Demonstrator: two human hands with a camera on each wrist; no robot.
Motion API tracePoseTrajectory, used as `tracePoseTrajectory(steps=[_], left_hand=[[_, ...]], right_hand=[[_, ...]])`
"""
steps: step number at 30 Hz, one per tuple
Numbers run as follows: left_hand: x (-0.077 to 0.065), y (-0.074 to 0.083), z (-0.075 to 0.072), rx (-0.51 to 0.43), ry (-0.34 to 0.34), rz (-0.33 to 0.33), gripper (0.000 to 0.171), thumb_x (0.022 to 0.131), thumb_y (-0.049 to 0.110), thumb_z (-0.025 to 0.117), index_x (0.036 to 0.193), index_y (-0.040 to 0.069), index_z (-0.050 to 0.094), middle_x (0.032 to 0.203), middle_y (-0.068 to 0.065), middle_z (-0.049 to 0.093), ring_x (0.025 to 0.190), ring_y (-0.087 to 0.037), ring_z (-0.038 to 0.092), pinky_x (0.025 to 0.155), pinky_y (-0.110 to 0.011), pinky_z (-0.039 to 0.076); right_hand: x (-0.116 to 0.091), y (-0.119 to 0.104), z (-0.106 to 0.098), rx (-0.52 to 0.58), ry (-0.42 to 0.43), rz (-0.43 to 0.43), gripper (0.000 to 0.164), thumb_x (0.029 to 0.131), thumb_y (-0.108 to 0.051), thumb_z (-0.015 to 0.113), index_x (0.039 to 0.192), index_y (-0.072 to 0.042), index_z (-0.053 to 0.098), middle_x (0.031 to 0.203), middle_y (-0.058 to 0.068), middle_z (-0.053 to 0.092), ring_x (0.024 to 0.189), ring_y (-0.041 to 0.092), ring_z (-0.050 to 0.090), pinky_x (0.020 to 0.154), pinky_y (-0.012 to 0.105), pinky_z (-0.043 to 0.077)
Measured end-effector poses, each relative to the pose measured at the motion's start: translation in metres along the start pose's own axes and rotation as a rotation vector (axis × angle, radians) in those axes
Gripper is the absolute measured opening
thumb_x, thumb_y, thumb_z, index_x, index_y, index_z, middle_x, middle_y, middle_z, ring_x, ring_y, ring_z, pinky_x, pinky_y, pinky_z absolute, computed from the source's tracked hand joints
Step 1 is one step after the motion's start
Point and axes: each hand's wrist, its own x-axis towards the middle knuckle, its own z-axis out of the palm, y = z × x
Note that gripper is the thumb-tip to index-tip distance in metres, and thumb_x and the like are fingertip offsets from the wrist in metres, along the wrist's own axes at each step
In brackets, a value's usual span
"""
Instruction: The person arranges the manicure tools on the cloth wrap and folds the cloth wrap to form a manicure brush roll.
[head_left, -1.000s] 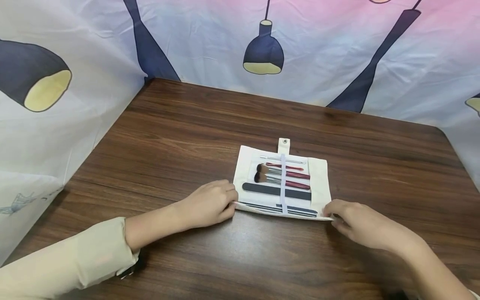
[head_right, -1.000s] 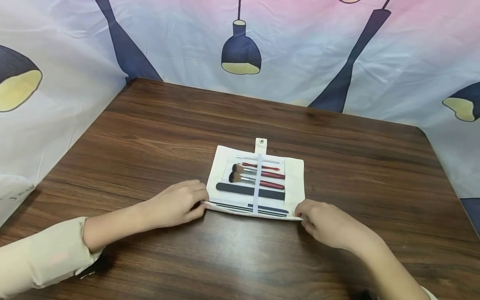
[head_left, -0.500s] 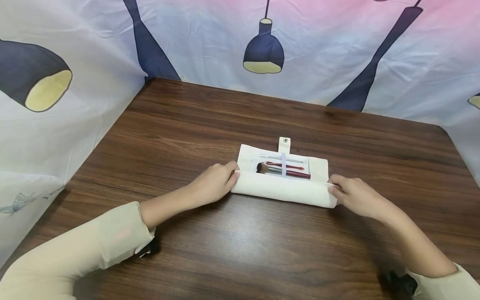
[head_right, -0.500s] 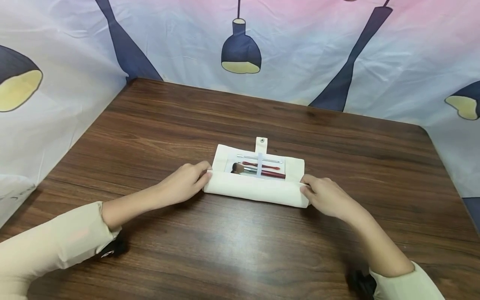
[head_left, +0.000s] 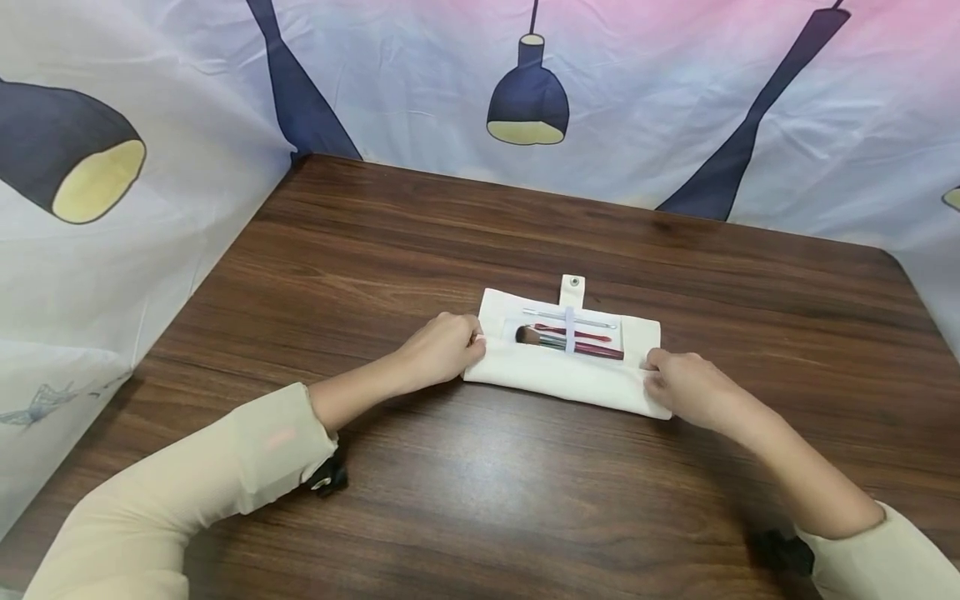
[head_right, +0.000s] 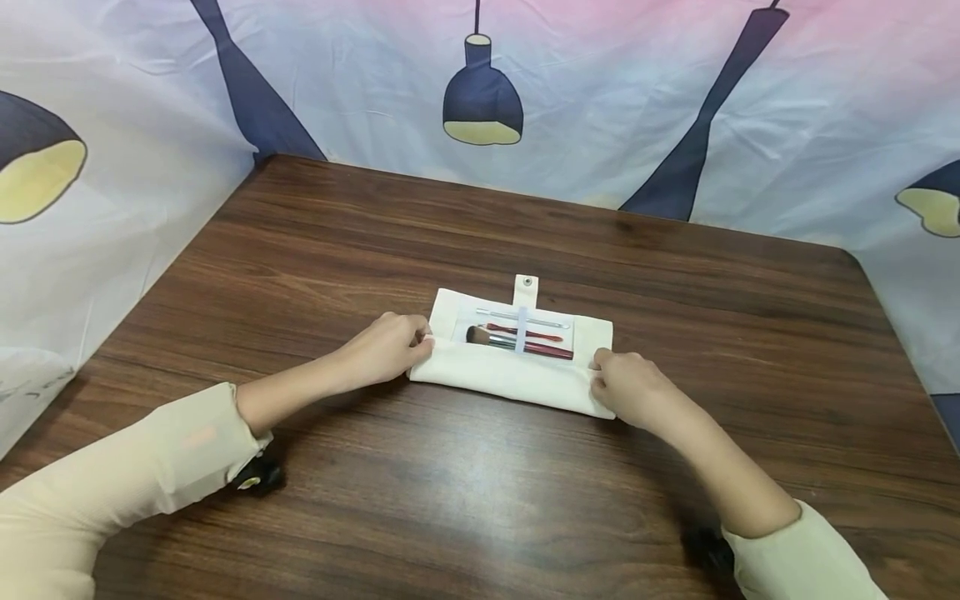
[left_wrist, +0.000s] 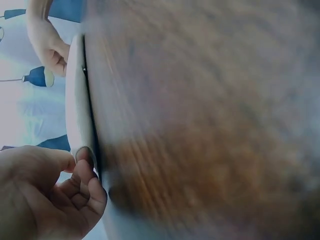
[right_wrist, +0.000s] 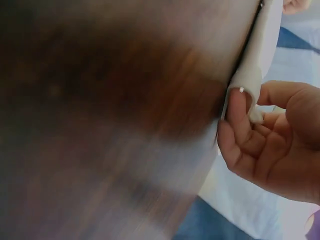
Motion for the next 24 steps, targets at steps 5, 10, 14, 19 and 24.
tracePoseTrajectory(steps=[5,10,14,19,24], left_hand=[[0.002,0.003,0.000,0.039,-0.033,-0.037,0.015,0.087,0.008,0.050,0.075,0.003,0.057,0.052,0.002,0.042,0.041,-0.006,0.033,0.039,-0.019,0.026],[0.004,0.003,-0.001,0.065,-0.047,-0.047,0.014,0.085,0.008,0.051,0.072,0.005,0.056,0.055,0.001,0.044,0.044,-0.008,0.036,0.040,-0.021,0.028],[0.005,0.004,-0.002,0.071,-0.046,-0.051,0.013,0.084,0.008,0.051,0.073,0.005,0.057,0.056,0.000,0.044,0.046,-0.010,0.037,0.041,-0.023,0.030],[0.002,0.008,-0.001,0.206,0.070,0.050,0.010,0.085,0.010,0.056,0.086,0.002,0.062,0.071,-0.004,0.057,0.064,-0.018,0.052,0.056,-0.031,0.044],[-0.004,0.019,0.001,0.402,0.172,0.329,0.021,0.083,0.018,0.065,0.099,0.003,0.063,0.095,-0.007,0.059,0.086,-0.022,0.052,0.072,-0.034,0.044]], right_hand=[[-0.011,-0.013,0.005,-0.259,0.241,-0.176,0.033,0.075,-0.002,0.068,0.105,0.002,0.057,0.094,0.016,0.057,0.080,0.032,0.056,0.063,0.045,0.046],[-0.023,-0.023,0.012,-0.361,0.356,-0.346,0.042,0.069,-0.004,0.072,0.108,-0.001,0.058,0.096,0.015,0.059,0.087,0.036,0.054,0.068,0.046,0.048],[-0.029,-0.026,0.018,-0.354,0.301,-0.355,0.055,0.067,-0.006,0.076,0.116,-0.005,0.054,0.100,0.013,0.056,0.085,0.033,0.055,0.069,0.042,0.048],[-0.030,-0.027,0.021,-0.296,0.228,-0.335,0.061,0.067,-0.003,0.076,0.121,-0.006,0.050,0.104,0.012,0.053,0.080,0.030,0.056,0.067,0.040,0.048],[-0.027,-0.024,0.019,-0.279,0.206,-0.334,0.060,0.068,-0.002,0.075,0.122,-0.006,0.050,0.106,0.013,0.053,0.084,0.032,0.056,0.068,0.042,0.049]])
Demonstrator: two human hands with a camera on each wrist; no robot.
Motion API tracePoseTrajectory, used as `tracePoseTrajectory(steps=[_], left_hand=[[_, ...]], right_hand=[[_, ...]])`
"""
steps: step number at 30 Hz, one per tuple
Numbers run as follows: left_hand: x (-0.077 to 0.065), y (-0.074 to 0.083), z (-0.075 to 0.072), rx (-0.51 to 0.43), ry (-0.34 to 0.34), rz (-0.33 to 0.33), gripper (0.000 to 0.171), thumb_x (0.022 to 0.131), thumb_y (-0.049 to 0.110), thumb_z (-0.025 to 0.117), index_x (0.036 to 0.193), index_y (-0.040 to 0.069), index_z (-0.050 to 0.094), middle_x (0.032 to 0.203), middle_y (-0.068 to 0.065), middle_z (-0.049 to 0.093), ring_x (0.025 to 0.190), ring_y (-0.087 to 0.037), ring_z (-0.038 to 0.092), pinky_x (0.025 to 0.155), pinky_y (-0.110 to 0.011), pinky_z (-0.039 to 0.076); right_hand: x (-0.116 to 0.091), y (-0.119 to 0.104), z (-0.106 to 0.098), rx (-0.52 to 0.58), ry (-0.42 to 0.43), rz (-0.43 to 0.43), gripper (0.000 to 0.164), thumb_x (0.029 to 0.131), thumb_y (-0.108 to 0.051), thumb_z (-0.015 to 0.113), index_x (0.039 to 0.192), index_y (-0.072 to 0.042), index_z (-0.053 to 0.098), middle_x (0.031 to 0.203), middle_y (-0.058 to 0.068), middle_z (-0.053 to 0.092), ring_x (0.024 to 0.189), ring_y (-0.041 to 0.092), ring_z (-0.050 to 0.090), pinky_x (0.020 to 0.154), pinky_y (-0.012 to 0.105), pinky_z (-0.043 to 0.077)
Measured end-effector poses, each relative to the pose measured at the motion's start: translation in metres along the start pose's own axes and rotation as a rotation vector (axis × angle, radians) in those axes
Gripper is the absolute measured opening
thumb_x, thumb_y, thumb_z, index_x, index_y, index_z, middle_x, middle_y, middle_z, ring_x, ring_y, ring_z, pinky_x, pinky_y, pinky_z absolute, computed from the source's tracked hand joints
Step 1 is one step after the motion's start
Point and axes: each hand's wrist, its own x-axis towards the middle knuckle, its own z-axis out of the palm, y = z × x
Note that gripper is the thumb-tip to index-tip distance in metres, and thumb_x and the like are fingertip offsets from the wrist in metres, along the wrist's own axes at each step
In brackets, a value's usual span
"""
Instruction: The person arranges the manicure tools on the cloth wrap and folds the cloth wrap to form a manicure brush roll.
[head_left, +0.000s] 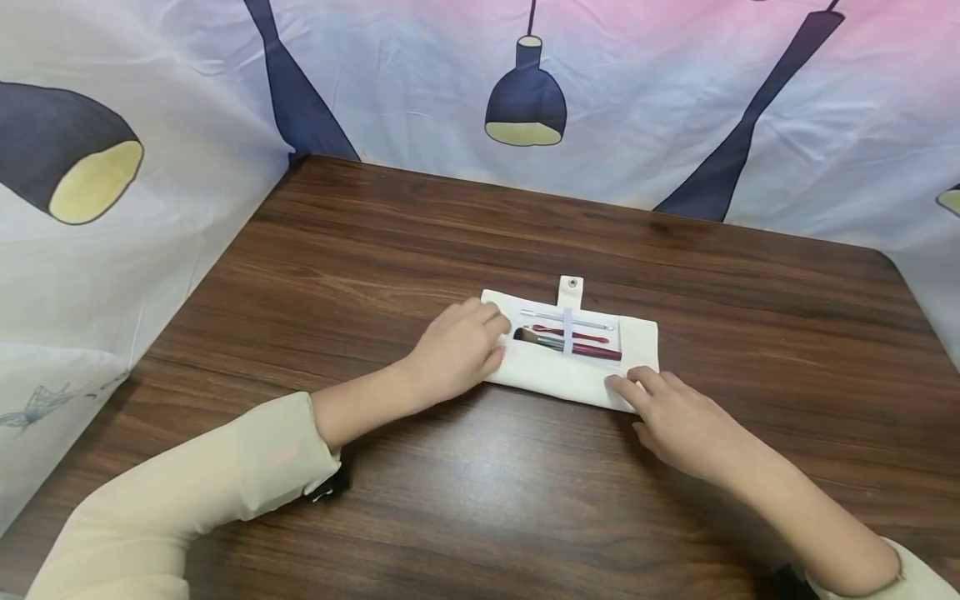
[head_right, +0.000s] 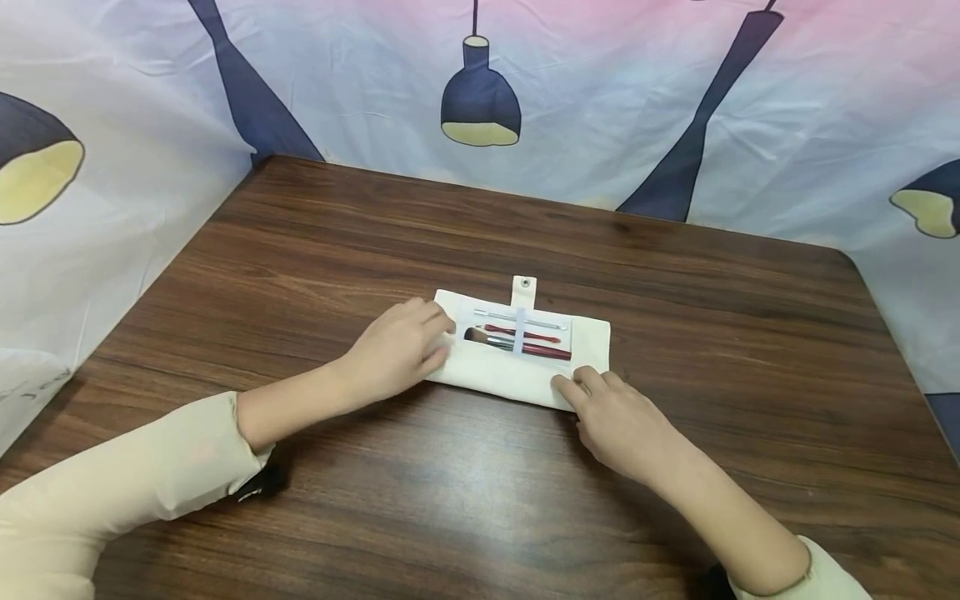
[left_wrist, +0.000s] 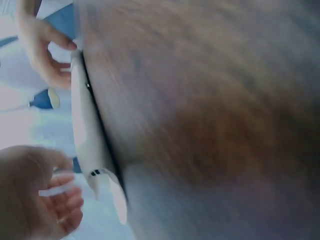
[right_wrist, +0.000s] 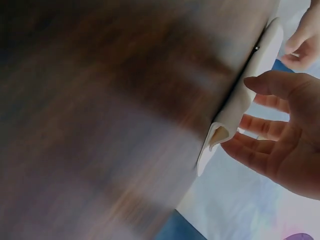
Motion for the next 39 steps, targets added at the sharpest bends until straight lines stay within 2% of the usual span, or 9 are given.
tracePoseTrajectory(steps=[4,7,15,21,25,29,34,36,39], left_hand=[[-0.001,0.007,0.002,-0.004,-0.128,0.109,0.033,0.079,0.027,0.072,0.103,0.006,0.062,0.100,-0.003,0.059,0.088,-0.019,0.051,0.073,-0.032,0.044],[0.001,0.009,0.004,-0.037,-0.195,0.112,0.034,0.074,0.021,0.077,0.101,0.008,0.061,0.097,-0.001,0.060,0.086,-0.018,0.051,0.073,-0.032,0.044],[0.009,0.005,0.001,-0.115,-0.239,0.091,0.017,0.076,0.010,0.070,0.092,0.009,0.063,0.089,-0.001,0.061,0.079,-0.018,0.052,0.069,-0.033,0.046],[0.013,-0.008,-0.005,-0.338,-0.310,0.008,0.019,0.082,0.015,0.066,0.100,0.011,0.066,0.087,0.004,0.064,0.072,-0.009,0.056,0.070,-0.029,0.045],[0.015,-0.018,-0.007,-0.483,-0.340,-0.050,0.015,0.084,0.018,0.065,0.098,0.012,0.065,0.082,0.005,0.064,0.070,-0.007,0.056,0.067,-0.026,0.044],[0.016,-0.024,-0.007,-0.608,-0.371,-0.051,0.012,0.085,0.017,0.063,0.093,0.008,0.063,0.086,0.001,0.063,0.076,-0.009,0.054,0.069,-0.025,0.044],[0.015,-0.028,-0.007,-0.752,-0.487,-0.100,0.013,0.088,0.017,0.058,0.093,0.006,0.063,0.076,0.003,0.056,0.068,-0.008,0.048,0.063,-0.023,0.040],[0.014,-0.029,-0.005,-0.758,-0.505,-0.117,0.016,0.090,0.018,0.055,0.096,0.005,0.063,0.075,0.003,0.054,0.067,-0.008,0.046,0.062,-0.023,0.039],[0.014,-0.031,-0.002,-0.711,-0.479,-0.118,0.020,0.093,0.019,0.052,0.100,0.003,0.063,0.079,0.002,0.056,0.068,-0.009,0.046,0.066,-0.024,0.040]], right_hand=[[0.003,0.006,0.000,0.029,-0.013,-0.008,0.061,0.067,-0.001,0.077,0.121,-0.006,0.051,0.105,0.012,0.053,0.087,0.031,0.054,0.069,0.042,0.049],[0.004,0.012,0.001,0.054,-0.003,-0.010,0.062,0.064,0.001,0.078,0.119,-0.008,0.052,0.103,0.010,0.054,0.086,0.030,0.054,0.070,0.042,0.048],[0.009,0.026,0.003,0.106,0.036,-0.050,0.052,0.067,0.007,0.069,0.116,-0.008,0.058,0.096,0.010,0.060,0.081,0.025,0.058,0.067,0.040,0.048],[0.009,0.038,-0.007,0.285,-0.053,0.054,0.045,0.078,0.005,0.064,0.122,-0.008,0.059,0.103,0.010,0.063,0.076,0.016,0.057,0.065,0.036,0.045],[0.009,0.047,-0.012,0.448,-0.128,0.156,0.033,0.086,-0.003,0.059,0.119,-0.007,0.061,0.077,-0.002,0.059,0.053,0.004,0.037,0.055,0.027,0.037],[0.008,0.056,-0.014,0.612,-0.202,0.237,0.028,0.090,-0.010,0.056,0.117,-0.002,0.061,0.063,-0.007,0.047,0.046,0.003,0.024,0.046,0.025,0.032],[0.008,0.064,-0.013,0.723,-0.252,0.279,0.026,0.092,-0.013,0.055,0.112,0.002,0.063,0.079,-0.002,0.063,0.064,0.007,0.049,0.060,0.025,0.044],[0.009,0.067,-0.011,0.762,-0.259,0.293,0.027,0.092,-0.013,0.055,0.111,0.005,0.062,0.093,0.004,0.066,0.078,0.012,0.057,0.065,0.028,0.049],[0.011,0.069,-0.010,0.802,-0.271,0.342,0.030,0.092,-0.017,0.056,0.110,0.007,0.061,0.089,0.007,0.067,0.072,0.017,0.061,0.060,0.030,0.051]])
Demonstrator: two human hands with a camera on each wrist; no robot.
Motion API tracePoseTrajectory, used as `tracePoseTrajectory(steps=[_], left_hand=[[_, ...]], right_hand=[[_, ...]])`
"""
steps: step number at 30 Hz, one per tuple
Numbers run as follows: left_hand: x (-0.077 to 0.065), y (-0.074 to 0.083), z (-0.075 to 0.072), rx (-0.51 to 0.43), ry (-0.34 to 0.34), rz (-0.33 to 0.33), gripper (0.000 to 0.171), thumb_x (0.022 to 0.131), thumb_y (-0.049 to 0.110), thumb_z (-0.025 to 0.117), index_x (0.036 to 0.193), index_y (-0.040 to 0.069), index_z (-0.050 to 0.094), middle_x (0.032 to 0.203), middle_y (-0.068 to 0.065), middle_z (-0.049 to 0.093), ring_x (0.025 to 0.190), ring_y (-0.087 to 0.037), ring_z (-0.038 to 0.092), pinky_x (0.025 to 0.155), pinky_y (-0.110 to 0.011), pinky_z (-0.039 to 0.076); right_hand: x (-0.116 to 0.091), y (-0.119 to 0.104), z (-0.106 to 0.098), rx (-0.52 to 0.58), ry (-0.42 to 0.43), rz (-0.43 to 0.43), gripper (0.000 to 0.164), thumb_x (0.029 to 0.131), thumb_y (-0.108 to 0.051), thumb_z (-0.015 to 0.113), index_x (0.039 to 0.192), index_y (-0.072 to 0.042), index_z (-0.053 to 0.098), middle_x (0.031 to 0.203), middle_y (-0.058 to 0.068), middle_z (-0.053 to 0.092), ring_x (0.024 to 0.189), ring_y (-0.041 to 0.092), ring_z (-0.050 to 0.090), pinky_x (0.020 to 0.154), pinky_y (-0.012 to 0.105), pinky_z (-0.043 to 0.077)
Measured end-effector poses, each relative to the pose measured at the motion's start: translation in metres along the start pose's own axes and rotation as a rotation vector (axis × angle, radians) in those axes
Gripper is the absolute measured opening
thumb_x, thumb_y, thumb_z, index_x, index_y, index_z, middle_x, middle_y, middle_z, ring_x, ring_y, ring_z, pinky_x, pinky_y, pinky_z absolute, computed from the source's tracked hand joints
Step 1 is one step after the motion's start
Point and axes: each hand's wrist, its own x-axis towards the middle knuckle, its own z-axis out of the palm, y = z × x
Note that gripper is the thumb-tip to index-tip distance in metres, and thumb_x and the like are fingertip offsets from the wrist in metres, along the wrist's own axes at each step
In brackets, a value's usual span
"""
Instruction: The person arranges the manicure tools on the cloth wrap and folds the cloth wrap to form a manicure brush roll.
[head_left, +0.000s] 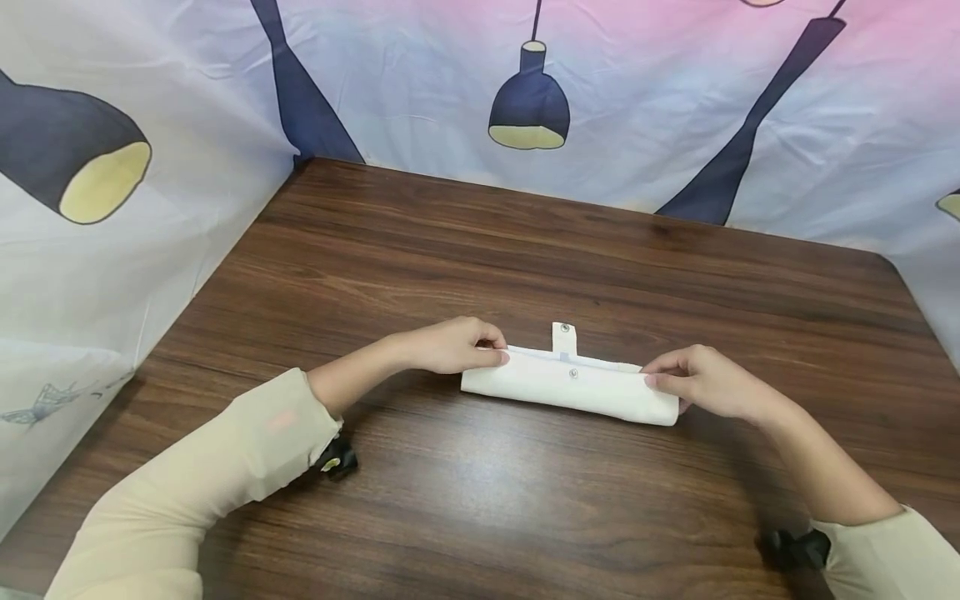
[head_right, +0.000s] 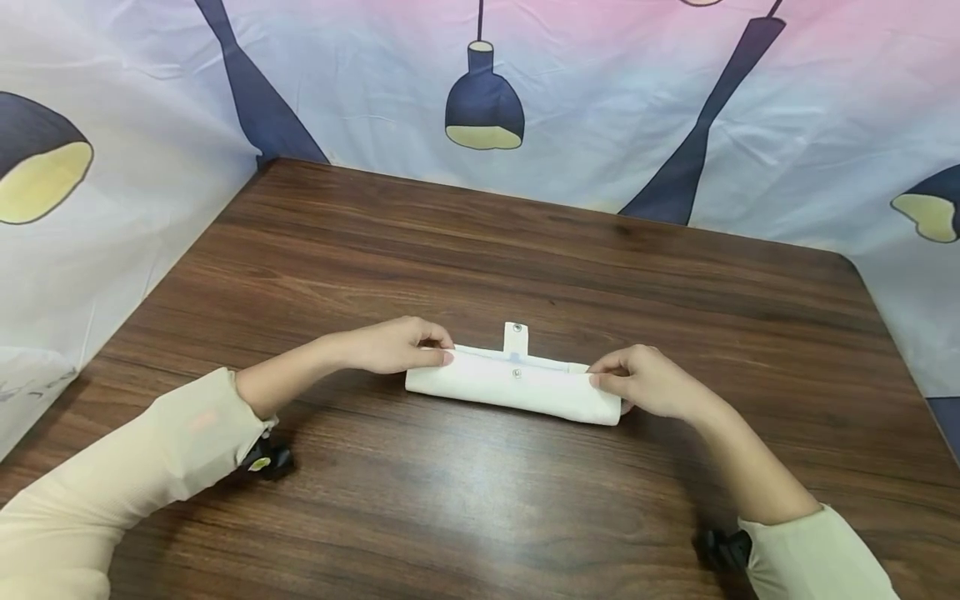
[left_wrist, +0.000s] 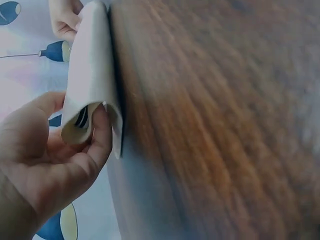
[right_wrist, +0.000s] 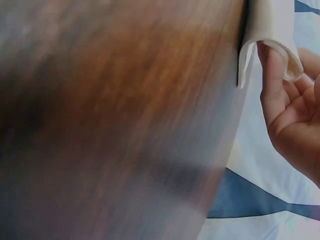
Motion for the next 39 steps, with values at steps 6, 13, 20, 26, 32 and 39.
tracePoseTrajectory(steps=[6,13,20,26,32,39], left_hand=[[0.005,0.000,0.006,0.117,0.102,-0.028,0.025,0.096,0.019,0.048,0.106,0.002,0.064,0.096,-0.006,0.063,0.084,-0.015,0.055,0.079,-0.031,0.043],[0.006,0.003,0.013,0.362,0.206,-0.020,0.021,0.094,0.017,0.049,0.098,0.005,0.065,0.095,-0.004,0.057,0.105,-0.022,0.050,0.102,-0.038,0.028],[0.009,0.009,0.015,0.479,0.296,0.052,0.011,0.088,0.009,0.055,0.096,0.007,0.063,0.093,-0.002,0.057,0.086,-0.017,0.049,0.083,-0.033,0.040],[0.015,0.026,0.024,0.599,0.320,0.266,0.020,0.083,-0.001,0.056,0.100,0.004,0.065,0.098,-0.004,0.062,0.090,-0.019,0.054,0.082,-0.028,0.042],[0.015,0.040,0.033,0.736,0.194,0.280,0.028,0.084,0.019,0.066,0.110,0.010,0.064,0.106,0.001,0.060,0.094,-0.016,0.051,0.084,-0.029,0.042],[0.014,0.045,0.034,0.764,0.174,0.251,0.030,0.081,0.021,0.070,0.110,0.013,0.064,0.106,0.003,0.060,0.094,-0.016,0.051,0.082,-0.029,0.043]], right_hand=[[0.007,0.001,0.000,-0.045,0.055,0.020,0.027,0.093,-0.021,0.056,0.107,0.001,0.063,0.090,0.009,0.063,0.060,0.017,0.058,0.053,0.031,0.050],[0.015,0.004,0.004,-0.128,0.111,-0.017,0.021,0.093,-0.016,0.055,0.105,0.000,0.062,0.106,0.020,0.056,0.060,0.015,0.056,0.047,0.027,0.049],[0.023,0.001,0.009,-0.252,0.143,-0.010,0.011,0.091,-0.014,0.057,0.096,-0.004,0.058,0.088,0.008,0.057,0.046,0.008,0.038,0.043,0.024,0.036],[0.026,-0.003,0.010,-0.277,0.129,-0.019,0.012,0.088,-0.012,0.061,0.093,-0.005,0.052,0.077,0.002,0.053,0.049,0.010,0.034,0.045,0.024,0.030],[0.035,-0.022,0.002,-0.383,0.112,0.029,0.041,0.079,-0.009,0.070,0.113,-0.001,0.050,0.095,0.012,0.054,0.075,0.024,0.050,0.060,0.037,0.041],[0.064,-0.039,0.009,-0.445,0.059,-0.142,0.048,0.083,0.001,0.059,0.129,0.000,0.049,0.110,0.016,0.054,0.104,0.033,0.046,0.088,0.049,0.035]])
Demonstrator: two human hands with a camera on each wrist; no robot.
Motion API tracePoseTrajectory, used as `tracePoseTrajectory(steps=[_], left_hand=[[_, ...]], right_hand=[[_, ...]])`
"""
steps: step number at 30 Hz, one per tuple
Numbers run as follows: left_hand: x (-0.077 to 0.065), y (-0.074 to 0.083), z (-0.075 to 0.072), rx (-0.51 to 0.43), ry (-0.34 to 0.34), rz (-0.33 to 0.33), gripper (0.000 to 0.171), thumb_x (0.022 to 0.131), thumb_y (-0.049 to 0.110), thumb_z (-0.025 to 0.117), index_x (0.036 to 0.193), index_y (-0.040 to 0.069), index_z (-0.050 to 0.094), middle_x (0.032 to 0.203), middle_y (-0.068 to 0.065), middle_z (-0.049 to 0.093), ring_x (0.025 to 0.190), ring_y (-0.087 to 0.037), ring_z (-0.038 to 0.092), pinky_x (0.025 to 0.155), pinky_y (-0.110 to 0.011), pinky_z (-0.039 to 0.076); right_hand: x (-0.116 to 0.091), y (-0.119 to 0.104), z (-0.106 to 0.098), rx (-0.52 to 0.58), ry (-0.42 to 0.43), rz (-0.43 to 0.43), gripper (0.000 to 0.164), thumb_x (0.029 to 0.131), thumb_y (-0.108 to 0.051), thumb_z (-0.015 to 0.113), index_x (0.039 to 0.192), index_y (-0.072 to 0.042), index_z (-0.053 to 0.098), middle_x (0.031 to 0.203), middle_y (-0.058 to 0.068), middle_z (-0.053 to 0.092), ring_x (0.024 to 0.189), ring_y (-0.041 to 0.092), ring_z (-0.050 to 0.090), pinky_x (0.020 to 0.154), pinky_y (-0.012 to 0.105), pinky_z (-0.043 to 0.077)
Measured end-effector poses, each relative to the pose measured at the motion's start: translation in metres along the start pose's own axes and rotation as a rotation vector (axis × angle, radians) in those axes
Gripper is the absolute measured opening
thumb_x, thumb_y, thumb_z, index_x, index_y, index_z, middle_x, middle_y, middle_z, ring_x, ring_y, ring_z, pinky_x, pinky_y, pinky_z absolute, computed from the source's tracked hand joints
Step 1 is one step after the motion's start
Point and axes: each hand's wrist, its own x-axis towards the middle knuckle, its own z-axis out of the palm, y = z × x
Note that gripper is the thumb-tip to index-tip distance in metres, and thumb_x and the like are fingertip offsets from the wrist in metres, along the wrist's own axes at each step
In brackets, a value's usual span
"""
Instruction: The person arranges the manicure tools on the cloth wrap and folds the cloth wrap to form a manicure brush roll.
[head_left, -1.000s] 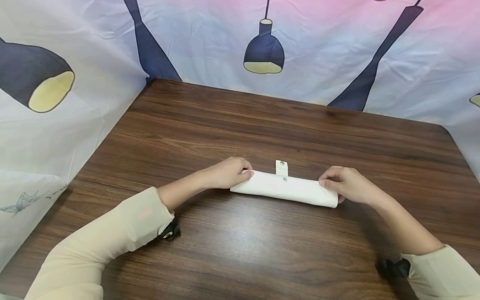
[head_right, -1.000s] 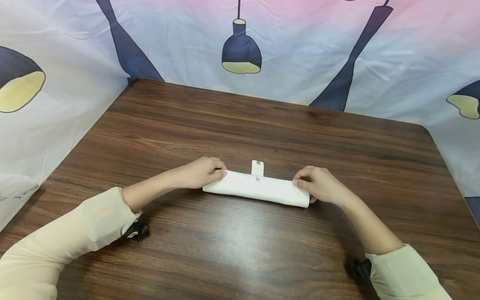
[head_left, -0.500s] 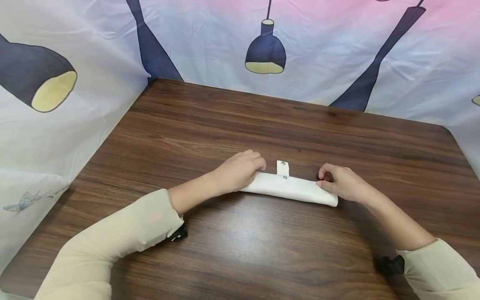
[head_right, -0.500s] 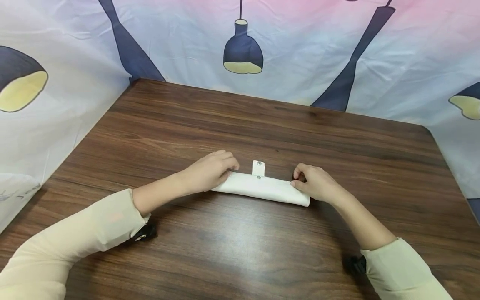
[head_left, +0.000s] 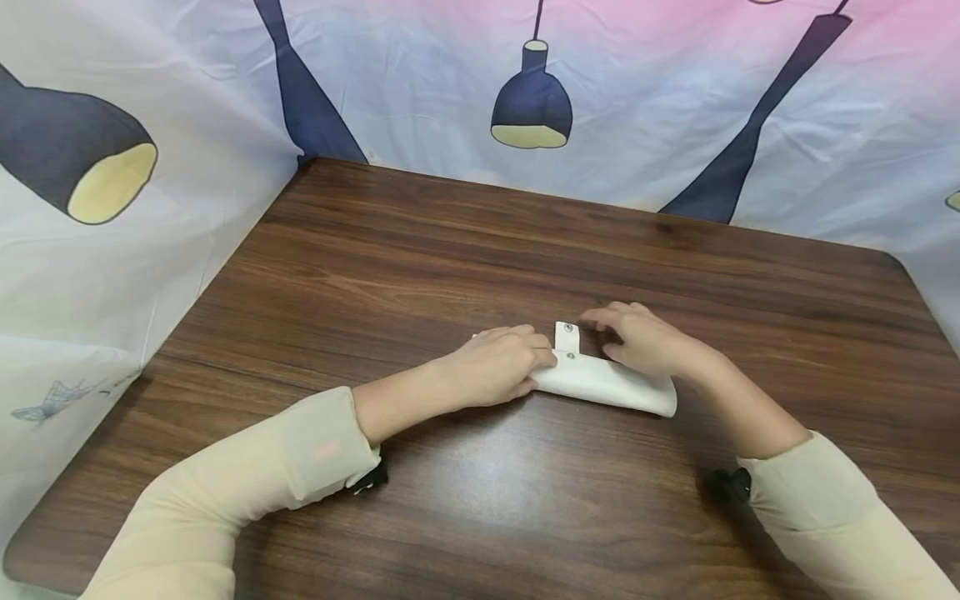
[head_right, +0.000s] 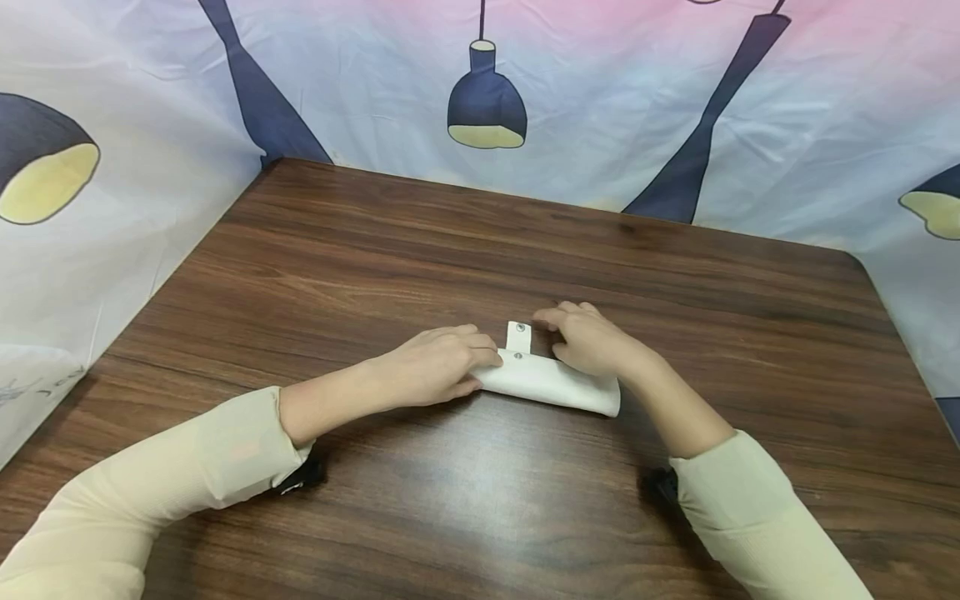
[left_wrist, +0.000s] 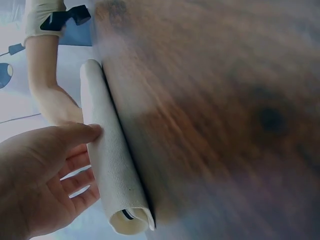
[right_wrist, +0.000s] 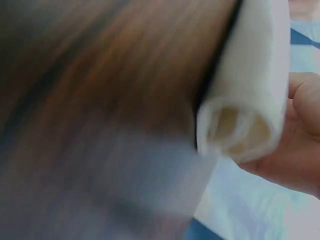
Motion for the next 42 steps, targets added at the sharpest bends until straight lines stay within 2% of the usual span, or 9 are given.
tracePoseTrajectory(steps=[2,6,10,13,19,24,30,38,42], left_hand=[[0.000,0.000,0.000,-0.001,0.000,0.003,0.030,0.081,0.021,0.070,0.109,0.013,0.064,0.106,0.002,0.060,0.094,-0.016,0.051,0.082,-0.029,0.043],[0.000,-0.001,0.001,0.000,0.006,0.006,0.030,0.081,0.022,0.070,0.109,0.014,0.064,0.105,0.003,0.060,0.092,-0.015,0.051,0.080,-0.029,0.043],[0.000,-0.001,0.001,-0.005,0.010,0.003,0.030,0.081,0.021,0.070,0.109,0.013,0.064,0.104,0.003,0.060,0.091,-0.015,0.051,0.079,-0.029,0.043],[0.000,-0.002,0.001,-0.011,0.013,-0.002,0.030,0.081,0.021,0.071,0.109,0.013,0.064,0.105,0.002,0.060,0.092,-0.016,0.051,0.079,-0.029,0.044],[0.000,-0.002,0.002,-0.027,0.018,-0.005,0.031,0.080,0.020,0.072,0.109,0.013,0.064,0.110,0.002,0.061,0.093,-0.015,0.051,0.079,-0.028,0.044],[0.001,-0.003,0.002,-0.017,0.009,-0.005,0.031,0.080,0.020,0.071,0.110,0.014,0.065,0.110,0.003,0.061,0.092,-0.015,0.050,0.078,-0.027,0.044],[0.001,-0.001,0.003,-0.004,0.000,-0.018,0.031,0.081,0.020,0.070,0.111,0.014,0.065,0.108,0.004,0.061,0.092,-0.013,0.050,0.080,-0.027,0.044],[0.001,0.006,0.004,0.059,0.033,-0.005,0.021,0.081,0.016,0.070,0.102,0.013,0.069,0.096,0.004,0.060,0.084,-0.014,0.050,0.069,-0.027,0.045],[0.001,0.009,0.005,0.078,0.039,-0.013,0.017,0.081,0.014,0.068,0.098,0.013,0.069,0.094,0.003,0.061,0.083,-0.015,0.051,0.065,-0.028,0.046]], right_hand=[[0.009,-0.004,0.005,0.015,0.007,-0.025,0.044,0.086,-0.002,0.057,0.129,0.000,0.050,0.109,0.016,0.053,0.102,0.032,0.047,0.084,0.047,0.038],[0.017,-0.011,0.009,0.039,0.074,-0.007,0.031,0.089,-0.006,0.057,0.120,0.000,0.059,0.108,0.013,0.054,0.096,0.028,0.051,0.076,0.041,0.042],[0.016,-0.016,0.007,0.113,0.191,0.008,0.016,0.089,-0.006,0.060,0.103,-0.004,0.068,0.101,0.007,0.062,0.087,0.022,0.058,0.070,0.036,0.046],[0.011,-0.018,0.006,0.152,0.232,-0.031,0.010,0.085,-0.006,0.065,0.092,-0.007,0.072,0.092,0.003,0.067,0.082,0.019,0.061,0.070,0.036,0.048],[0.001,-0.022,0.010,0.153,0.241,-0.117,0.010,0.079,-0.002,0.070,0.086,-0.008,0.074,0.086,0.001,0.068,0.086,0.019,0.063,0.079,0.037,0.048],[-0.002,-0.025,0.014,0.136,0.249,-0.149,0.010,0.078,-0.005,0.072,0.088,-0.006,0.074,0.088,0.002,0.068,0.085,0.019,0.063,0.073,0.035,0.050],[-0.008,-0.027,0.016,0.089,0.203,-0.206,0.027,0.073,-0.017,0.078,0.094,-0.002,0.072,0.093,0.003,0.066,0.086,0.019,0.062,0.072,0.034,0.050],[-0.012,-0.030,0.021,0.072,0.226,-0.253,0.025,0.073,-0.015,0.078,0.092,0.000,0.071,0.089,0.002,0.064,0.080,0.016,0.062,0.068,0.031,0.050],[-0.011,-0.026,0.022,0.096,0.200,-0.268,0.023,0.075,-0.014,0.077,0.092,-0.001,0.072,0.090,0.001,0.064,0.081,0.015,0.061,0.069,0.031,0.050]])
